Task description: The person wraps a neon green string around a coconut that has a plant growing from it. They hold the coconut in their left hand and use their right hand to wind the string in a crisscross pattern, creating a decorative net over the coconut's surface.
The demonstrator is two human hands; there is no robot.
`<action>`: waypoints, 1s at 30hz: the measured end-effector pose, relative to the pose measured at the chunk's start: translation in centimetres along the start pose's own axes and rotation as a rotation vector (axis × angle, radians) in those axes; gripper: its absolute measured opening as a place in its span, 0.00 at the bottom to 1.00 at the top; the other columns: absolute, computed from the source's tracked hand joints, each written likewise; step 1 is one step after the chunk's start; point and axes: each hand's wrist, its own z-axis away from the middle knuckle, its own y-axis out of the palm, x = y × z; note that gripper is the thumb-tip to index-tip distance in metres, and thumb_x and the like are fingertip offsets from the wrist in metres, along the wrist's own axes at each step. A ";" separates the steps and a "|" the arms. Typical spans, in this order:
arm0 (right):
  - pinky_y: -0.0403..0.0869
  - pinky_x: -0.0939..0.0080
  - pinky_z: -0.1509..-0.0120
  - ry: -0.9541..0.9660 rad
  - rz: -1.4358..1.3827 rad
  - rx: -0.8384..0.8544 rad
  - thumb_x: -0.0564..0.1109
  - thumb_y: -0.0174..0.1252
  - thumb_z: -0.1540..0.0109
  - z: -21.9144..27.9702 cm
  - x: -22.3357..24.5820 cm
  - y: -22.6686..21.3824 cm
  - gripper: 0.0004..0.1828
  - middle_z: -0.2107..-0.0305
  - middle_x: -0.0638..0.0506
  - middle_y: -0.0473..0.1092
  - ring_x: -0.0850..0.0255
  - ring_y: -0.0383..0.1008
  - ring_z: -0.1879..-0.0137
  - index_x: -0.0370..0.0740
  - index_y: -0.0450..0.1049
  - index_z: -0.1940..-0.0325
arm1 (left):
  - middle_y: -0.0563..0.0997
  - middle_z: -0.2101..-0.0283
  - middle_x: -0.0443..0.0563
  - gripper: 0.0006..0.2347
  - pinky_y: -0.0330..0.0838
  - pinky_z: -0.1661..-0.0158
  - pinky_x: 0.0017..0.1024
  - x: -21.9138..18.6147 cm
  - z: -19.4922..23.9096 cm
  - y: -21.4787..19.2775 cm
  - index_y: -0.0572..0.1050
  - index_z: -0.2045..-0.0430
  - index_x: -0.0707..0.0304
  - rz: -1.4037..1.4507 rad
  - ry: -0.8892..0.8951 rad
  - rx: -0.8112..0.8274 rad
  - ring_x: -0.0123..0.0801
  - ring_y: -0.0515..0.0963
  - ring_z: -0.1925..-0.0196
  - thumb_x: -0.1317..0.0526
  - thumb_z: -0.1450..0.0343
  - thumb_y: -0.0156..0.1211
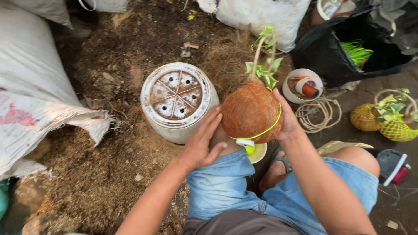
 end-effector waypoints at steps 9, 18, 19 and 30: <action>0.66 0.35 0.28 -0.031 -0.442 0.226 0.62 0.40 0.27 3.0 -2.5 -1.0 0.32 0.34 0.38 0.65 0.41 0.67 0.30 0.41 0.63 0.26 | 0.63 0.27 0.66 0.36 0.66 0.29 0.45 -0.9 -2.5 2.1 0.61 0.33 0.61 0.040 0.140 -0.012 0.59 0.67 0.26 0.51 0.33 0.74; 0.68 0.35 0.30 -0.027 -0.435 0.236 0.64 0.41 0.28 4.1 -3.4 0.3 0.33 0.35 0.38 0.67 0.42 0.70 0.32 0.41 0.63 0.26 | 0.64 0.28 0.65 0.28 0.66 0.29 0.46 -2.7 -2.4 1.5 0.66 0.34 0.60 0.015 0.122 -0.015 0.59 0.68 0.26 0.56 0.29 0.70; 0.69 0.37 0.30 -0.039 -0.389 0.184 0.64 0.41 0.28 4.1 -3.4 0.6 0.33 0.36 0.38 0.68 0.43 0.70 0.33 0.40 0.64 0.27 | 0.64 0.29 0.65 0.27 0.67 0.30 0.46 -2.8 -2.3 1.3 0.67 0.35 0.58 0.017 0.101 -0.017 0.58 0.68 0.27 0.56 0.29 0.70; 0.72 0.45 0.33 -0.064 -0.073 -0.084 0.66 0.43 0.31 4.5 -2.1 4.1 0.34 0.41 0.41 0.72 0.50 0.74 0.38 0.38 0.67 0.32 | 0.60 0.26 0.68 0.26 0.64 0.25 0.49 -1.8 -0.8 0.5 0.59 0.27 0.60 -0.046 0.030 -0.021 0.62 0.62 0.21 0.54 0.21 0.57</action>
